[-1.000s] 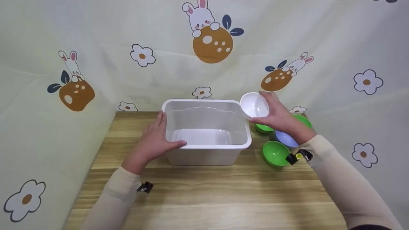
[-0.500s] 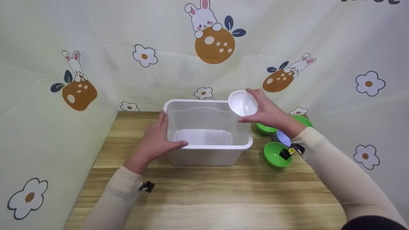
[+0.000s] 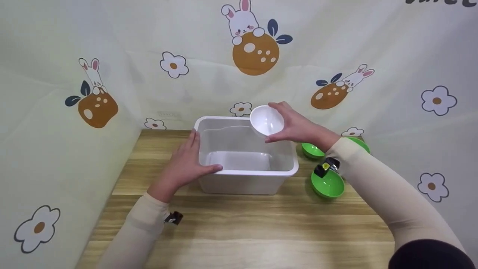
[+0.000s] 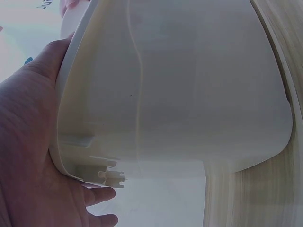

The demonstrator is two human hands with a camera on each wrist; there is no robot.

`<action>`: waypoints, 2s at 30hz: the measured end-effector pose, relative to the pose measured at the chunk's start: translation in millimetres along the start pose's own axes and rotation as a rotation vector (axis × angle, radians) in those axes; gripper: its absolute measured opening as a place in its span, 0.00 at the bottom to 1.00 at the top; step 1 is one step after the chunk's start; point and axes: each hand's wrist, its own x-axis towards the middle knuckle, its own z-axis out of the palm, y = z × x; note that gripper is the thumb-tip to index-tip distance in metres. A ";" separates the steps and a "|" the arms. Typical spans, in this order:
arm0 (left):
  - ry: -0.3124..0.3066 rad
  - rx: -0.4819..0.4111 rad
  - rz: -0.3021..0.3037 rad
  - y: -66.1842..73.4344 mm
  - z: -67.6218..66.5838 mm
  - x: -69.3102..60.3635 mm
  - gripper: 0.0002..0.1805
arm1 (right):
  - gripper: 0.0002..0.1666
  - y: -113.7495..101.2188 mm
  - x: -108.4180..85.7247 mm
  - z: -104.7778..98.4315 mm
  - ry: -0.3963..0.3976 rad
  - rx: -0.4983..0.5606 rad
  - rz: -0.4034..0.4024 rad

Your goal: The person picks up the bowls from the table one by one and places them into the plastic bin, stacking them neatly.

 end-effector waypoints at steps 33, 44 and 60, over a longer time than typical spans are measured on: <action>-0.001 0.020 0.006 0.3 -1.7 0.7 0.85 | 0.67 -14.8 85.7 56.0 -0.104 -0.060 -0.260; 0.000 0.045 0.031 0.6 -0.9 -0.4 0.84 | 0.66 -16.0 93.0 80.6 -0.140 -0.139 -0.335; -0.014 0.062 0.034 2.1 -0.8 1.6 0.84 | 0.67 -1.8 98.0 114.8 -0.216 -0.253 -0.332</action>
